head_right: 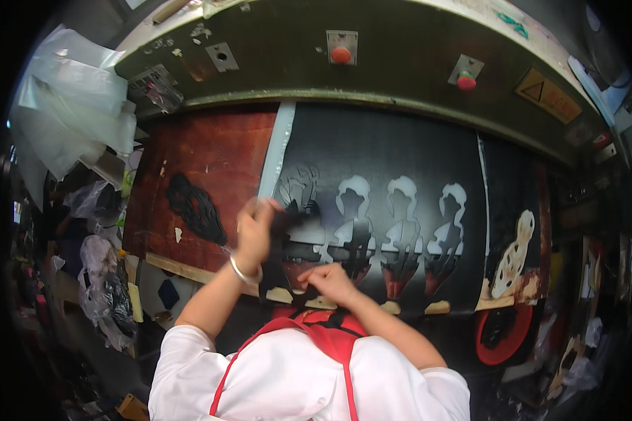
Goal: The person operates a die-cutting machine in a workshop, repeatedly placing black rubber sheets onto a die plate, pressing a green button to activate the press, and removing cut rubber pieces. The person also handles a white plastic mold and stacks the cut pieces on a nearby table.
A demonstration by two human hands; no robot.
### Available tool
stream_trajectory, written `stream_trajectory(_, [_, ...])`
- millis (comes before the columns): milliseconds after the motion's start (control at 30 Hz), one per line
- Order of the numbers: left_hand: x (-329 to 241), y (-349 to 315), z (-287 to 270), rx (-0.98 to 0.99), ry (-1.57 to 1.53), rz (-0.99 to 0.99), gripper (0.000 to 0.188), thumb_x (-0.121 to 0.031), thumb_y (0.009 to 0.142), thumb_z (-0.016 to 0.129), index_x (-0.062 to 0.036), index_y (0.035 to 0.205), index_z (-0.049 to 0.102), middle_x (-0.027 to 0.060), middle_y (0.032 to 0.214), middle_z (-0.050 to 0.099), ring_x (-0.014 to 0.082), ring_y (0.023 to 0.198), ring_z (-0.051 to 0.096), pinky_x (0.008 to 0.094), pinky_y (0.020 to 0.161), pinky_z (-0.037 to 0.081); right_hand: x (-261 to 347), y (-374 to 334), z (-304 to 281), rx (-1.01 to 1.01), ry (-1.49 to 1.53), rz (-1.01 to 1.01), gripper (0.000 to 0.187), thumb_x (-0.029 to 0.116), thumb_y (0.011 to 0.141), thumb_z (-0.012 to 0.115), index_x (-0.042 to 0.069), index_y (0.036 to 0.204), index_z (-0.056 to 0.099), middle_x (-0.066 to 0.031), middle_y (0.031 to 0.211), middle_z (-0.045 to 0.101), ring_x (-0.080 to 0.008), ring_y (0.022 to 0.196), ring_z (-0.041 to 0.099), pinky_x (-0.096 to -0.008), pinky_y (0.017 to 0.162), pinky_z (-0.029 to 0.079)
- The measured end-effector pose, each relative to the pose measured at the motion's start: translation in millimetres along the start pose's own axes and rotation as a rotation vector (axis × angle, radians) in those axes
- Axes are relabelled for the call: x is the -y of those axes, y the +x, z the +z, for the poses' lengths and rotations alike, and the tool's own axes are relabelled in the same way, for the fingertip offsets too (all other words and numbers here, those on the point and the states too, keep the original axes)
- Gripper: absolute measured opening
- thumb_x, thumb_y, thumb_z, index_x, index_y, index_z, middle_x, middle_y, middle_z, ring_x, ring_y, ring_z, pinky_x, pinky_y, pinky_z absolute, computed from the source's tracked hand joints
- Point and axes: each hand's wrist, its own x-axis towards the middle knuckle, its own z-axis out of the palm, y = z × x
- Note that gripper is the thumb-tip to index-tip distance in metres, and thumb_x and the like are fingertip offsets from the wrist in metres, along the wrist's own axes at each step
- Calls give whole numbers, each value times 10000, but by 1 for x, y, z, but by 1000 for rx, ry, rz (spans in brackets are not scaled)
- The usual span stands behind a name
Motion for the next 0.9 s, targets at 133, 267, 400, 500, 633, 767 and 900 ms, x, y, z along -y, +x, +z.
stream_trajectory(133, [-87,94,-46,-350,-384,181,243,-201,966,547,-5,854,635,47,801,649,102,744,594,243,697,474,-12,10,9,-257,-681,-234,435,295,904,598,-30,616,595,-250,610,512,-424,523,519,-437,491,405])
stream_trajectory(267, [-155,110,-65,-267,-113,418,226,-188,952,578,5,859,651,58,804,660,100,703,602,234,661,487,-25,19,9,-354,-810,-243,398,260,906,572,-17,624,613,-268,643,544,-446,615,582,-494,554,460])
stream_trajectory(400, [-218,100,-56,-293,17,402,221,-177,938,599,10,836,655,37,735,643,71,525,525,201,495,420,-34,20,9,-459,-992,-377,336,257,872,596,23,636,642,-238,612,596,-428,563,608,-511,580,511])
stream_trajectory(500, [-285,106,-87,-555,-199,534,254,-233,943,599,-9,836,652,40,669,620,60,393,441,199,362,340,-36,18,10,-400,-1105,-382,274,236,832,605,37,651,657,-222,636,626,-413,577,635,-498,579,537])
stream_trajectory(633, [-345,108,-127,-234,129,660,339,-345,930,613,-10,914,662,21,618,596,54,430,505,189,389,380,-35,20,6,-323,-1097,-350,228,196,795,572,40,664,676,-244,683,638,-421,633,651,-511,623,544])
stream_trajectory(767, [-357,98,-143,-117,272,523,415,-409,908,621,1,955,657,-10,639,571,42,464,492,195,417,389,-21,21,2,-204,-1050,-252,228,199,793,563,28,711,689,-266,737,637,-448,709,645,-520,709,528])
stream_trajectory(900, [-331,94,-155,-98,143,335,409,-381,920,611,18,1005,645,-19,665,548,27,496,419,190,452,350,16,8,-1,65,-1058,-57,243,229,803,561,31,799,701,-242,784,649,-412,790,655,-477,758,521])
